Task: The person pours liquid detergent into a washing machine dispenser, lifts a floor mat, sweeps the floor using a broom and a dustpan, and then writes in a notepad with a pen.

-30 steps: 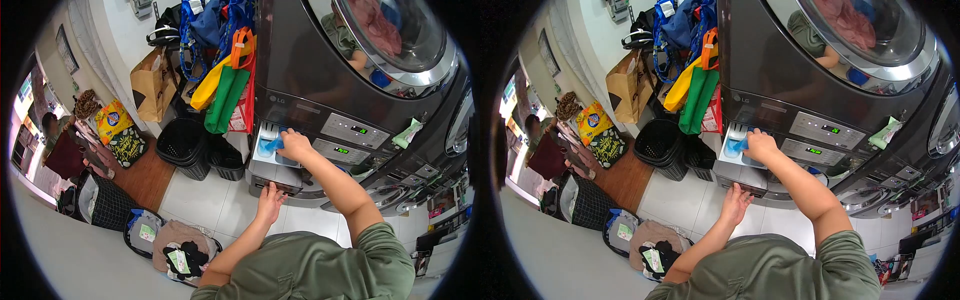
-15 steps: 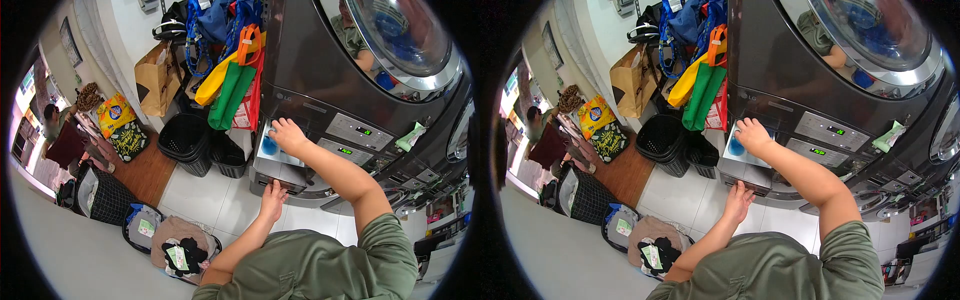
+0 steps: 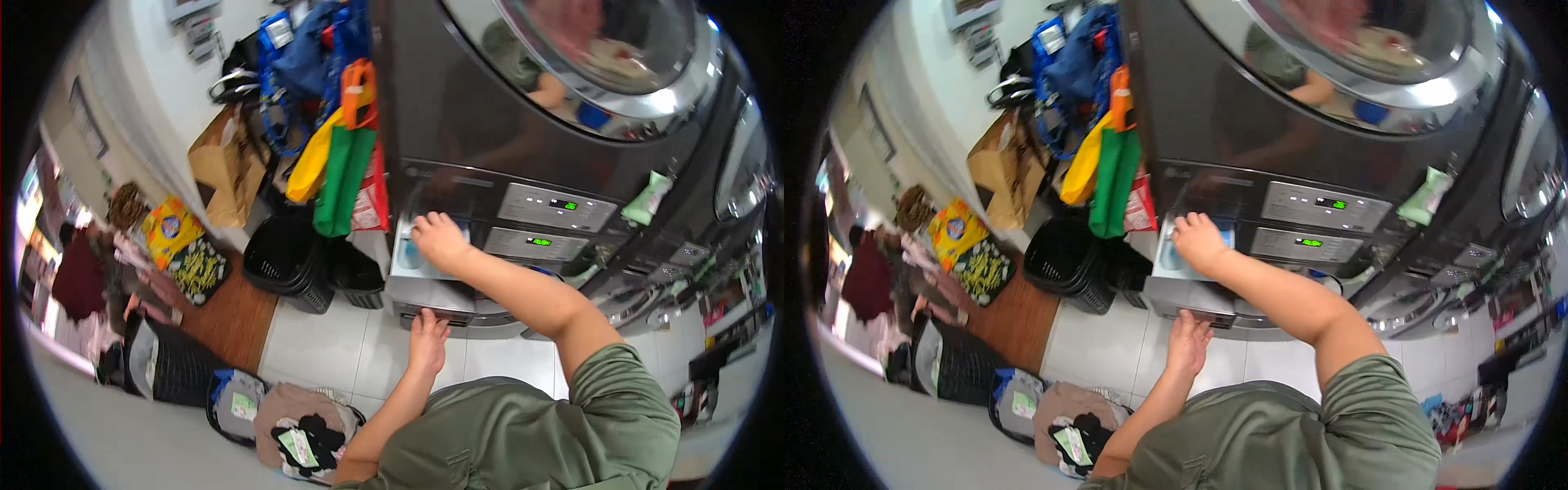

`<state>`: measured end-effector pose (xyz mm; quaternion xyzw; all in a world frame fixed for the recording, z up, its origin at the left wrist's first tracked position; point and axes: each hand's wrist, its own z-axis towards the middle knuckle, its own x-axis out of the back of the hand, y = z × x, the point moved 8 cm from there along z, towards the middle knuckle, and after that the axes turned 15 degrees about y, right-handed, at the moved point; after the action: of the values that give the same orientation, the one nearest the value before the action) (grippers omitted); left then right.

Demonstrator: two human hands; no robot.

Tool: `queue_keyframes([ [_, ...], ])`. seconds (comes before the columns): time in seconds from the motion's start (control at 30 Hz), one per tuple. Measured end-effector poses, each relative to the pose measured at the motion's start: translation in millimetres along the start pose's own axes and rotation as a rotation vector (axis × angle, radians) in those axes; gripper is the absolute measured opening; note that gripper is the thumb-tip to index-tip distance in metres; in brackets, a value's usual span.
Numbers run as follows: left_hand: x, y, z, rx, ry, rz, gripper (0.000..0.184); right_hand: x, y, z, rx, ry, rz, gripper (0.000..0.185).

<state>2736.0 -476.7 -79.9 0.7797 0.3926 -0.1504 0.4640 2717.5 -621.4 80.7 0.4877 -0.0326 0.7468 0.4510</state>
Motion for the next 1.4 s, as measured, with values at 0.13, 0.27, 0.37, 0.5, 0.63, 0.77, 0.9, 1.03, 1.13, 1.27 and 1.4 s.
queue_keyframes([
  [0.13, 0.9, -2.6, 22.1, -0.032, -0.005, 0.032, 0.047, 22.8, 44.9, -34.0, -0.625, 0.076, 0.423, 0.048],
  [0.27, -34.1, 14.6, 43.5, 0.011, -0.027, 0.079, 0.046, 34.6, 80.1, -113.4, -1.237, 0.466, 1.329, 0.051],
  [0.37, -66.3, 15.6, 84.2, 0.017, -0.066, 0.070, 0.052, 47.5, 96.1, -188.7, -1.386, 0.772, 1.404, 0.055],
  [0.5, -104.5, 17.4, 152.9, 0.080, -0.077, 0.060, 0.056, 53.9, 118.5, -265.5, -1.399, 0.702, 0.868, 0.059],
  [0.63, -137.5, 22.9, 171.8, 0.106, -0.055, 0.042, 0.059, 60.4, 133.8, -281.3, -1.317, 0.503, 0.431, 0.062],
  [0.77, -135.0, 22.6, 173.3, 0.082, -0.080, 0.051, 0.057, 47.3, 142.4, -285.0, -1.368, 0.514, 0.477, 0.065],
  [0.9, -99.1, 29.6, 160.7, 0.014, -0.024, 0.228, 0.046, 29.1, 141.2, -292.4, -1.370, 0.481, 0.486, 0.062],
  [1.03, 1.5, -4.4, 143.8, 0.205, -0.106, 0.297, 0.015, 20.5, 145.6, -297.2, -1.368, 0.485, 0.485, 0.063],
  [1.13, 142.5, -44.8, 144.2, 0.293, 0.163, 0.361, 0.011, 18.1, 148.9, -291.3, -1.340, 0.430, 0.492, 0.060],
  [1.27, 285.1, -72.8, 79.3, 0.284, 0.418, 0.658, 0.012, 26.5, 144.4, -293.4, -1.294, 0.433, 0.497, 0.060],
  [1.4, 358.4, -95.1, 30.9, 0.239, 0.371, 1.092, 0.013, 6.1, 125.4, -317.3, -1.357, 0.410, 0.555, 0.062],
])
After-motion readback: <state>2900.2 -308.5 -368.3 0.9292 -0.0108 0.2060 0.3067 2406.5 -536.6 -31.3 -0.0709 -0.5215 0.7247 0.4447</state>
